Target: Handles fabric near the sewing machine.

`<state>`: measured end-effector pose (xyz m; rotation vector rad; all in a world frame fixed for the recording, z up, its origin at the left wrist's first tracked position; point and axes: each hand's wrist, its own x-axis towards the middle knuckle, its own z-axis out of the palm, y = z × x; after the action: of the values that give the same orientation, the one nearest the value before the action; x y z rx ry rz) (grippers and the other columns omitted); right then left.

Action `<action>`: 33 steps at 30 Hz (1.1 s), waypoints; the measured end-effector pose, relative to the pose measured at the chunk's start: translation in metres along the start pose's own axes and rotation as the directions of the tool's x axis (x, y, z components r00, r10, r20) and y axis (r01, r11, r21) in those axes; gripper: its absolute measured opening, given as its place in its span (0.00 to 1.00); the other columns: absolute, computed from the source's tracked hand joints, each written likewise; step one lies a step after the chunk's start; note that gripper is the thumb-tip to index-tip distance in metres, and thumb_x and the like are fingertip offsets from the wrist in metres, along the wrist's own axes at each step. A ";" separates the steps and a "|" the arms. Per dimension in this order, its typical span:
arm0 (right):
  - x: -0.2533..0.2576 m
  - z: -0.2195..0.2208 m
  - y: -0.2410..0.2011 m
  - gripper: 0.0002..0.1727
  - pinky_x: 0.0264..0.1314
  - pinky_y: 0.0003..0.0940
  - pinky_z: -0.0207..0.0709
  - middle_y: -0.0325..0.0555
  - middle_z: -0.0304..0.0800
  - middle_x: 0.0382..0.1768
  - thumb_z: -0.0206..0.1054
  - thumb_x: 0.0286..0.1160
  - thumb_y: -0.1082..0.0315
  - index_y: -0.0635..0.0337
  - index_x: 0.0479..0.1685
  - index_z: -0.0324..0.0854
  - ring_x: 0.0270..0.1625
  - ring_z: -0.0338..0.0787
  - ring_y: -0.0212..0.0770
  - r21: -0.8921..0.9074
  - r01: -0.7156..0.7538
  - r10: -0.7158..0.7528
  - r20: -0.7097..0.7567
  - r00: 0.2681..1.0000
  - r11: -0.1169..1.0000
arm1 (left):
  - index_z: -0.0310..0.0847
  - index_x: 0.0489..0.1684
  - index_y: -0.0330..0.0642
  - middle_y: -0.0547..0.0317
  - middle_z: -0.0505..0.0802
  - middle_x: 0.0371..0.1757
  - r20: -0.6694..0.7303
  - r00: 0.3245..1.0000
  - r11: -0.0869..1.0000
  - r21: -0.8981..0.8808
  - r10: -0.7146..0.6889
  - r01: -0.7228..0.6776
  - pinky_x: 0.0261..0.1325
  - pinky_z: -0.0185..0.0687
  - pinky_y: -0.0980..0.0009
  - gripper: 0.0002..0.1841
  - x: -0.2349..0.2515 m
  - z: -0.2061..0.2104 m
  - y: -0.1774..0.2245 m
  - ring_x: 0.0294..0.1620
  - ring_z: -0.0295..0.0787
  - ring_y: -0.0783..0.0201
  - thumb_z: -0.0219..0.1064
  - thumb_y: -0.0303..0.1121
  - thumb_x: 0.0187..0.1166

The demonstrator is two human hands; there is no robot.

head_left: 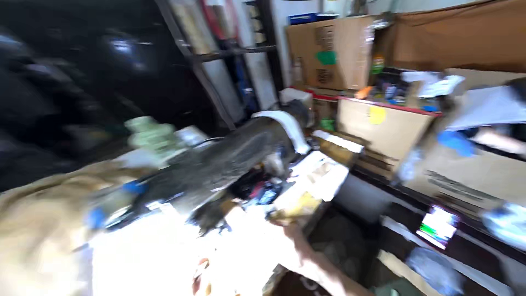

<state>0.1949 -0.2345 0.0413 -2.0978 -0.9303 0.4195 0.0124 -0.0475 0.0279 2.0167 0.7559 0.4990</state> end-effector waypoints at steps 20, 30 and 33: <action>0.001 0.033 -0.059 0.27 0.84 0.49 0.65 0.81 0.80 0.68 0.66 0.76 0.73 0.89 0.67 0.74 0.75 0.79 0.71 0.017 0.187 -0.186 0.218 0.958 0.982 | 0.88 0.63 0.37 0.49 0.92 0.66 -0.067 0.998 0.971 0.235 -0.021 0.036 0.80 0.70 0.58 0.20 0.006 0.000 0.016 0.72 0.85 0.56 0.61 0.41 0.85; 0.009 0.029 -0.104 0.22 0.64 0.34 0.79 0.66 0.91 0.51 0.64 0.77 0.68 0.82 0.60 0.81 0.55 0.90 0.45 0.162 0.019 -0.054 0.214 0.975 0.987 | 0.87 0.60 0.35 0.41 0.92 0.60 -0.035 0.990 0.929 0.351 0.136 -0.116 0.69 0.81 0.58 0.17 0.029 -0.010 0.007 0.63 0.90 0.49 0.58 0.35 0.86; 0.000 0.011 -0.129 0.20 0.63 0.29 0.79 0.66 0.90 0.52 0.61 0.77 0.73 0.84 0.58 0.80 0.55 0.90 0.43 0.222 -0.086 0.038 0.213 0.976 0.971 | 0.88 0.57 0.31 0.37 0.93 0.55 -0.046 0.973 0.902 0.386 0.226 -0.191 0.68 0.80 0.60 0.16 0.035 -0.012 0.010 0.60 0.91 0.48 0.58 0.32 0.85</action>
<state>0.1271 -0.1738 0.1339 -1.8997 -0.8881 0.7548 0.0341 -0.0202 0.0450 2.4702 0.7358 0.6063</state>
